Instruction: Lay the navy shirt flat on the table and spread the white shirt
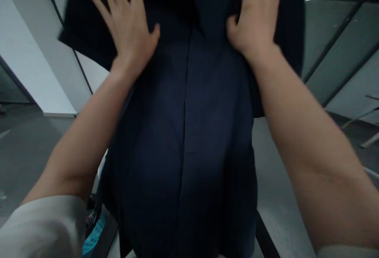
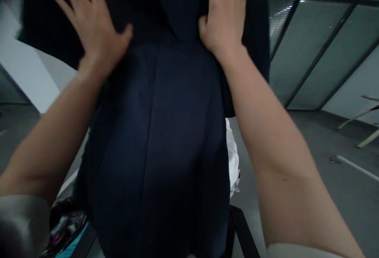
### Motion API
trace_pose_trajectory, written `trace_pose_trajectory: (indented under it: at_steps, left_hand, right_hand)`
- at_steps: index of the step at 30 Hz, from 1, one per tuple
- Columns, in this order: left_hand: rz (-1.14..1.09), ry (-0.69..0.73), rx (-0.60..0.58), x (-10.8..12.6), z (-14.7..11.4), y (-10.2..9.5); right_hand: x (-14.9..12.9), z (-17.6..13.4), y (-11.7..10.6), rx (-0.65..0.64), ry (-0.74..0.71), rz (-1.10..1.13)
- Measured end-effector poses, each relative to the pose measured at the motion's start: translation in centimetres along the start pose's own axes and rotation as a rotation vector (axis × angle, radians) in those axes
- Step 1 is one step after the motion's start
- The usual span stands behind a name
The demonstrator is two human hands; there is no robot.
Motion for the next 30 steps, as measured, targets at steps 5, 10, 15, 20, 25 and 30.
trace_pose_trajectory:
  at_steps: [5, 10, 15, 20, 25, 30]
  left_hand:
    - [-0.111, -0.029, -0.426, 1.8, -12.2, 11.1]
    - [0.012, -0.073, -0.996, -1.4, -22.6, 23.2]
    - [0.059, -0.096, -1.165, -2.8, -25.9, 27.6]
    - [0.2, 0.201, -0.947, 0.4, -23.5, 28.4]
    - [-0.087, 0.334, -1.065, 4.3, -24.3, 30.0]
    - [-0.162, 0.357, -0.934, 5.0, -25.2, 31.1]
  right_hand:
    - [2.4, -9.2, 14.8, -0.463, 0.152, -0.092]
    - [3.7, -23.1, 27.9, -1.087, 0.244, -0.016]
    - [4.7, -28.5, 32.0, -1.176, 0.258, 0.04]
    - [7.9, -28.7, 33.6, -1.068, 0.342, 0.02]
    - [9.8, -29.9, 35.2, -0.989, 0.43, 0.062]
    - [11.3, -29.7, 35.9, -0.717, 0.589, 0.402]
Point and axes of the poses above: each hand's wrist, its own z-axis towards the middle knuckle, its own y-axis out of the palm, x = y × z, the point moved 6 cm from there along z, towards the middle knuckle, and after that the axes turned 8 degrees about y, right-handed, at the moved point
